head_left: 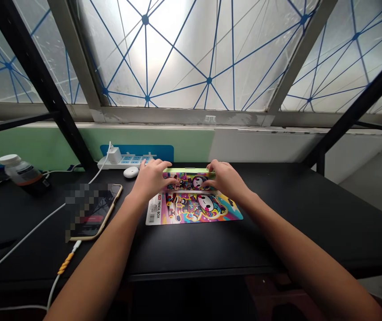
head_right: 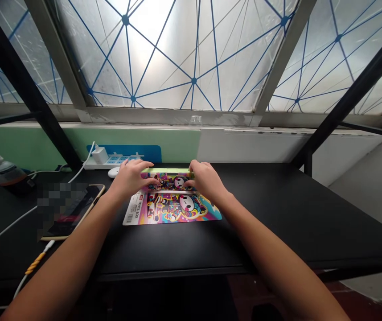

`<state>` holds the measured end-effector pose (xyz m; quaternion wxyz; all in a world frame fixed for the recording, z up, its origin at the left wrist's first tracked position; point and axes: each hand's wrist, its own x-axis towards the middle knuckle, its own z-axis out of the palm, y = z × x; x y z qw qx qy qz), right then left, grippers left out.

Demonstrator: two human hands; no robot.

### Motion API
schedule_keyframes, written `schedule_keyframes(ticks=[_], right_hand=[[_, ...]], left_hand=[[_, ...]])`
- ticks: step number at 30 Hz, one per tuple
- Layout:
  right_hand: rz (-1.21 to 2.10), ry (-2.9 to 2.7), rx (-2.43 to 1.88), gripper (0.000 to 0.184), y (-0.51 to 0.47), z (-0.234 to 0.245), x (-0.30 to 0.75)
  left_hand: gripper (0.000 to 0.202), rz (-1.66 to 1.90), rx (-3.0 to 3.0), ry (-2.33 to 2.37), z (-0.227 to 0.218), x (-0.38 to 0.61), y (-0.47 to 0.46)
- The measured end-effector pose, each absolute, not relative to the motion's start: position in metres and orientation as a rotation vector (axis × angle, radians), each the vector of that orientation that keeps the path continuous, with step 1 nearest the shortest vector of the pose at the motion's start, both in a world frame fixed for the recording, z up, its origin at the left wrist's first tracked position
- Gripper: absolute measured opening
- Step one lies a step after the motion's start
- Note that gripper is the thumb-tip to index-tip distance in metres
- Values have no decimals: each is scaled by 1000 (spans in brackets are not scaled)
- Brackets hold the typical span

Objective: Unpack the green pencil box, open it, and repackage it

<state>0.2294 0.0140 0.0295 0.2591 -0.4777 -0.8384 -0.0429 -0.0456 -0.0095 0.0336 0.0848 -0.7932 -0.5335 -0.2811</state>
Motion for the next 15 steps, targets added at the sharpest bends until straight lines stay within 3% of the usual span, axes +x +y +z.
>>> schedule_keyframes(ticks=[6, 11, 15], right_hand=[[-379, -2186, -867, 30, -57, 50, 242], [-432, -2225, -816, 38, -119, 14, 254], [-256, -2243, -906, 40, -131, -15, 257]], left_hand=[[30, -1149, -2188, -1225, 50, -42, -88], [29, -1140, -2239, -1208, 6, -41, -143], [27, -1084, -2349, -1351, -22, -42, -148]])
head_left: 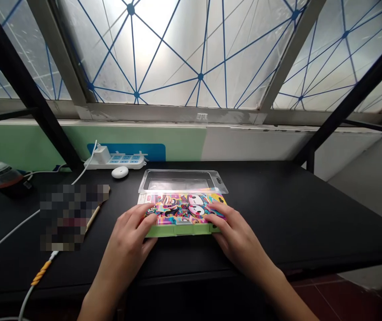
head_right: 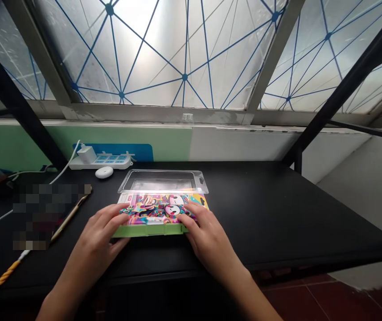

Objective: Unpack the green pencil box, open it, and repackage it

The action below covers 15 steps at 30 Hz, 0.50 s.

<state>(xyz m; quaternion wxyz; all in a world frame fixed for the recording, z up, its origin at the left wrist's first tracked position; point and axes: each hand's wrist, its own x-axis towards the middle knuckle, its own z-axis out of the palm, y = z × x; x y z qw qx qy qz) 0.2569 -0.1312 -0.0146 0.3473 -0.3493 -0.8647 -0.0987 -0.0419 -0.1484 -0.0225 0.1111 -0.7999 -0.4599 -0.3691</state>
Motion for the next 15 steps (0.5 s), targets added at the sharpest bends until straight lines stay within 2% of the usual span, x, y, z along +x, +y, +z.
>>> schedule_keyframes(ticks=[2, 4, 7, 9, 15], right_hand=[[-94, -2232, -978, 38, -133, -22, 261], [100, -2201, -1086, 42, -134, -25, 267], [389, -2086, -1330, 63, -134, -26, 277], [531, -2026, -1414, 70, -131, -24, 281], [645, -1986, -1322, 62, -124, -11, 281]], left_hand=[[36, -1070, -2448, -1464, -26, -43, -148], [60, -1051, -2550, -1642, -25, -45, -150], [89, -977, -2652, -1958, -19, -45, -154], [93, -987, -2641, -2092, -16, -45, -155], [95, -1050, -2585, -2188, -15, -44, -152]])
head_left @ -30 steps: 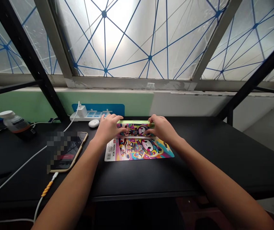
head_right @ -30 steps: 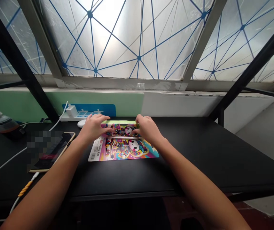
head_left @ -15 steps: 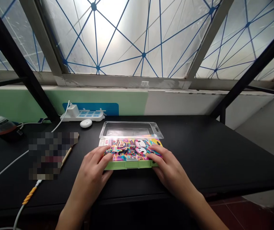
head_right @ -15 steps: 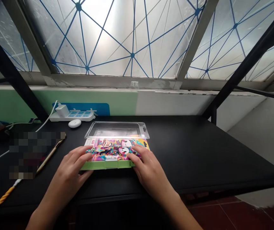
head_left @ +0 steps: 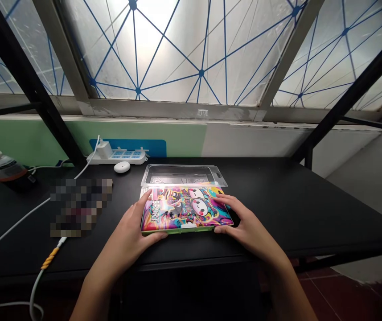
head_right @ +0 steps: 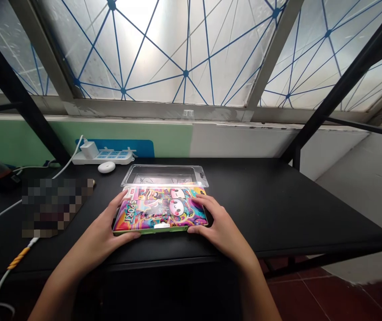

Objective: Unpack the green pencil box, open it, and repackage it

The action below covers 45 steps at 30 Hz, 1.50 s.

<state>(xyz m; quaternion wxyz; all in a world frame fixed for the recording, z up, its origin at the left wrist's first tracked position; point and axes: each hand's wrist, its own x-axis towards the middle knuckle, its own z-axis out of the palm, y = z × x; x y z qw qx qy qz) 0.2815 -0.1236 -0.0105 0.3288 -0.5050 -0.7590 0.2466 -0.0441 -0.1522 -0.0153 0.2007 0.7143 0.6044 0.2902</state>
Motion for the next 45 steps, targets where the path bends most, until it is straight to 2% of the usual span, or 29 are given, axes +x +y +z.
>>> schedule_keyframes(ticks=[11, 20, 24, 28, 32, 34, 37, 42, 45], right_hand=[[700, -1955, -1359, 61, -112, -1, 284], [717, -1962, -1361, 62, -111, -2, 286], [621, -1860, -1368, 41, -107, 0, 284], [493, -1743, -1519, 51, -101, -3, 284], [468, -1713, -1588, 41, -95, -10, 284], [466, -1670, -1585, 37, -95, -12, 285], [513, -1710, -1475, 47, -104, -16, 290], [605, -1982, -1253, 69, -127, -20, 295], [530, -2022, -1336, 69, -129, -21, 293]], left_hand=[[117, 869, 1859, 1749, -16, -43, -153], [121, 885, 1830, 1741, -18, -45, -151], [123, 905, 1880, 1703, -17, -43, -153], [125, 865, 1943, 1672, -15, -41, -155], [126, 796, 1927, 1699, -13, -40, -156], [121, 771, 1931, 1707, -13, -41, -157], [110, 756, 1914, 1725, -13, -41, -157], [63, 791, 1800, 1791, -10, -40, -154], [58, 811, 1784, 1818, -10, -41, -152]])
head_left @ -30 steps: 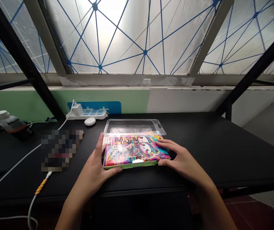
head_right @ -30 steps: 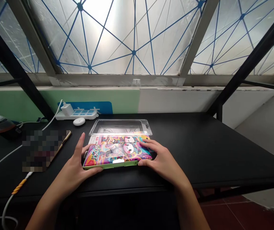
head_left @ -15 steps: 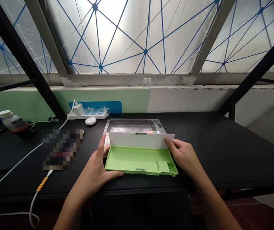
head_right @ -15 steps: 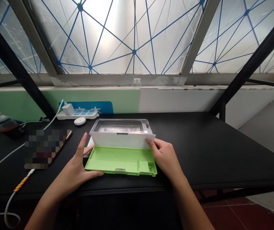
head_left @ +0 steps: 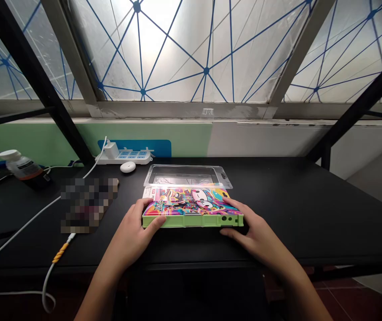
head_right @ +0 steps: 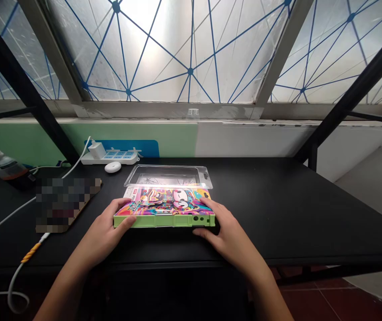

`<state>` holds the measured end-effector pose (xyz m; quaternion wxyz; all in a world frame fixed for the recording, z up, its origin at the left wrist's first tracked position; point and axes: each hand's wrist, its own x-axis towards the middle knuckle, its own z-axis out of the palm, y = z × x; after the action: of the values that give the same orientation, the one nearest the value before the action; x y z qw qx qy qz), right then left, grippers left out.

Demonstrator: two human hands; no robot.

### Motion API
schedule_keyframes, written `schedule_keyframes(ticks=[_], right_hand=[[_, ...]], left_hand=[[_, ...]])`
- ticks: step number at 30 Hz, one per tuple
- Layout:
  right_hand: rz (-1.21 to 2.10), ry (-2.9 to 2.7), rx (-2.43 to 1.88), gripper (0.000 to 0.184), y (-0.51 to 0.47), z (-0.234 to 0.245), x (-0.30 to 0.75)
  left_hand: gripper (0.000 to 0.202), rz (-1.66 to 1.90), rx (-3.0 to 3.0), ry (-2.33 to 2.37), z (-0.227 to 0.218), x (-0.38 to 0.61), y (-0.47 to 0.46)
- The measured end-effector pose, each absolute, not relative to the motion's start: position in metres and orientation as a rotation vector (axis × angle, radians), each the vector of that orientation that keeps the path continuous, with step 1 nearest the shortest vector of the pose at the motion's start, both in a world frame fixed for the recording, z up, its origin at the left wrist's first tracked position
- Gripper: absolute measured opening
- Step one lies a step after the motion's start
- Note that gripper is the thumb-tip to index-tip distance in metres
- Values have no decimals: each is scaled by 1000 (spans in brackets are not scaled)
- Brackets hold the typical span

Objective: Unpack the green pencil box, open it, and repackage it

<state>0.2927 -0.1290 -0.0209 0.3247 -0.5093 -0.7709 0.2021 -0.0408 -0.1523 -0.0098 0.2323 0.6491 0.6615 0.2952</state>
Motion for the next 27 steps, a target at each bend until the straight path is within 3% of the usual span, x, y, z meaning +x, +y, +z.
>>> schedule_keyframes(ticks=[4, 8, 16, 20, 27], right_hand=[[432, -1938, -1405, 39, -116, -21, 290], [312, -1920, -1587, 47, -102, -23, 289], [-299, -2111, -1579, 36, -94, -5, 257], [-144, -2422, -1306, 23, -84, 9, 213], [-140, -2462, -1234, 22, -63, 3, 183]], left_hand=[[56, 835, 1929, 1725, -14, -44, -150], [42, 812, 2050, 1688, -17, -42, -148], [75, 829, 2007, 1796, -22, -42, -148], [81, 818, 1991, 1730, -19, -42, -148], [82, 812, 1926, 1691, -18, -45, -146]])
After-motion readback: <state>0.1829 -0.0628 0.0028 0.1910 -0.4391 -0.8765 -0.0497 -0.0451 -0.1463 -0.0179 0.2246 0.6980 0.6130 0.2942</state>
